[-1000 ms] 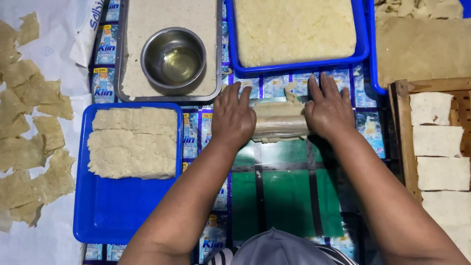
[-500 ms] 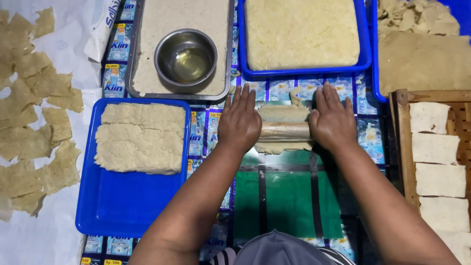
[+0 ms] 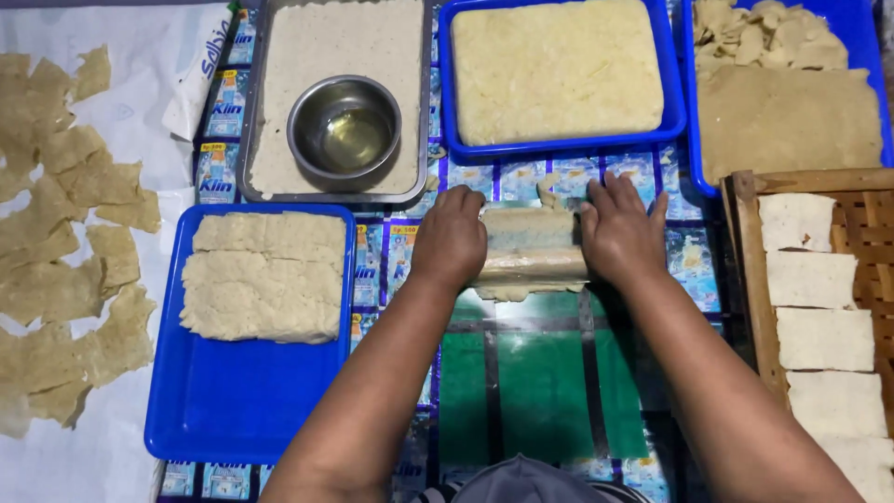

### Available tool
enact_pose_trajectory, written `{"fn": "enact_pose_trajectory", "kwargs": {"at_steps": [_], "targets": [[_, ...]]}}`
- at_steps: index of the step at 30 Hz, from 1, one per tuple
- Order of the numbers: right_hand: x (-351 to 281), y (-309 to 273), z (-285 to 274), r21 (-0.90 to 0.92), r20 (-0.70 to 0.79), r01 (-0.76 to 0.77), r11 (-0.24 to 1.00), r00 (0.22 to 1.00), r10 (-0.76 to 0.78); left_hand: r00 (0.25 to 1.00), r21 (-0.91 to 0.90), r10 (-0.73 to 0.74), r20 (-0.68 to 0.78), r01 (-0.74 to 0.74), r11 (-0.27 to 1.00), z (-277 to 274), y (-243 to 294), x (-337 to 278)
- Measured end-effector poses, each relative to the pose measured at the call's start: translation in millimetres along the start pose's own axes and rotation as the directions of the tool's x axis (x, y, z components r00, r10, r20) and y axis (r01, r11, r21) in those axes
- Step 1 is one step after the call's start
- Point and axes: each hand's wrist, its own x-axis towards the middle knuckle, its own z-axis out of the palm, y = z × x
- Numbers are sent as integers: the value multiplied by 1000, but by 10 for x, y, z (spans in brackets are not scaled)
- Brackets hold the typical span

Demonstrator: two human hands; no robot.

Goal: Flattening dough with a rolling pin and cutting it into rectangular sheets using a scraper.

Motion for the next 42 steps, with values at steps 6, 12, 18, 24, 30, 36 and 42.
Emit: {"fn": "enact_pose_trajectory", "kwargs": {"at_steps": [6, 12, 18, 24, 30, 36, 42], "targets": [[-350, -134, -89, -41, -93, 65, 997, 993, -69, 987, 35, -65, 144, 61, 998, -677, 419, -229], [-917, -180, -32, -138, -326, 164, 977, 924, -201, 986, 85, -90, 138, 78, 993, -802, 645, -641], [-1031, -204, -23, -123, -323, 141, 982, 930, -174, 967, 81, -92, 238, 74, 994, -866, 671, -736], [-117, -252, -210, 35, -261, 166, 985, 953, -151, 978, 48, -127, 164, 120, 992, -719, 403, 26], [-551, -153, -10, -81, -301, 170, 982, 935, -186, 964, 17, -144, 223, 144, 989, -982, 620, -325], [-452, -69, -253, -45, 133, 43, 998, 990, -37, 938, -111, -218, 268, 255, 960, -990, 540, -227], [-336, -296, -243, 25, 30, 41, 999, 999, -42, 944, -22, -191, 270, 204, 979, -829, 516, -188]]}}
